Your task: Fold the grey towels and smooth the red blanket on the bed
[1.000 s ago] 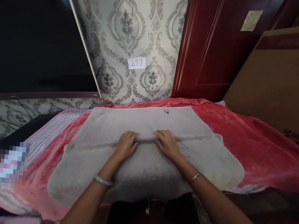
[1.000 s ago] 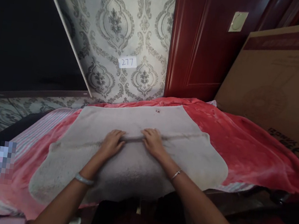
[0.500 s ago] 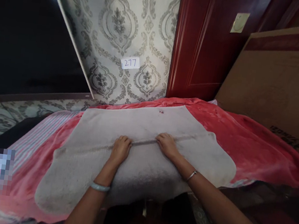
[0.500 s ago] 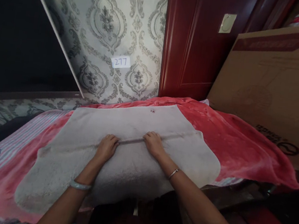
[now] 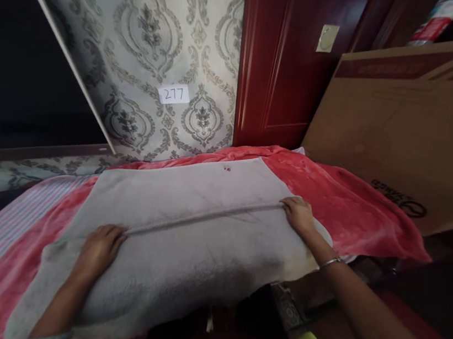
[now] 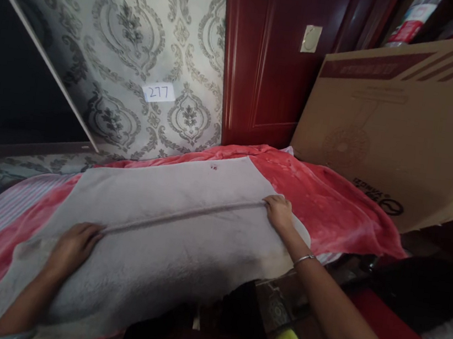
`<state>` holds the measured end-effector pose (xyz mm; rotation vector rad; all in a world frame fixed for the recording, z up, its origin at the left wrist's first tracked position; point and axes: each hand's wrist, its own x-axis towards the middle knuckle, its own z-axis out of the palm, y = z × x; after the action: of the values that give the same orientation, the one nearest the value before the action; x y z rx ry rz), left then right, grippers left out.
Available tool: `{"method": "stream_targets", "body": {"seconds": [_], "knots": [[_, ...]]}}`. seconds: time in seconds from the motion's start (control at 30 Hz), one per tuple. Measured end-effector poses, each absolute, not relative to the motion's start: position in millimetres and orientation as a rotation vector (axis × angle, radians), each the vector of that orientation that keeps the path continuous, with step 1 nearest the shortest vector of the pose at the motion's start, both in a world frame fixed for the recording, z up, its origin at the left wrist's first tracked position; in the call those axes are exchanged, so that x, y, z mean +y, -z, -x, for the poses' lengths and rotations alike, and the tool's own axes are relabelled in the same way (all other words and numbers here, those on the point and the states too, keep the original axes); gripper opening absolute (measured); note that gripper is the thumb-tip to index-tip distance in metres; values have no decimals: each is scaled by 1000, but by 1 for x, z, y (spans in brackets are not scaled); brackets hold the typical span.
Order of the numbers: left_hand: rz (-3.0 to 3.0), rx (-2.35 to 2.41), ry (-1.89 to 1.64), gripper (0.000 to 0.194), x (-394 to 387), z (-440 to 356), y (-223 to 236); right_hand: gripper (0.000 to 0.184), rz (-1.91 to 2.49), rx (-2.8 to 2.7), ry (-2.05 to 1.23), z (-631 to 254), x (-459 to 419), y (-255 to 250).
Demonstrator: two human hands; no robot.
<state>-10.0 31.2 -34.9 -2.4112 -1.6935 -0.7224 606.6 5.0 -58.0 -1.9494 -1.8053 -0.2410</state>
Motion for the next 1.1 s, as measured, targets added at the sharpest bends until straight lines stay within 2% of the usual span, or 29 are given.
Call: {"method": "stream_targets", "body": {"seconds": [0.23, 0.43, 0.6, 1.1], "knots": [[2178, -1797, 581, 36, 15, 62, 31, 31, 2009, -1712, 247, -619, 7, 64], [1999, -1948, 397, 48, 0, 51, 24, 30, 1988, -1687, 261, -619, 6, 70], [1945, -2117, 223, 45, -8, 43, 15, 30, 1945, -1662, 276, -621, 8, 76], [1783, -2140, 599, 40, -13, 56, 25, 28, 1769, -1536, 334, -620, 4, 78]]}}
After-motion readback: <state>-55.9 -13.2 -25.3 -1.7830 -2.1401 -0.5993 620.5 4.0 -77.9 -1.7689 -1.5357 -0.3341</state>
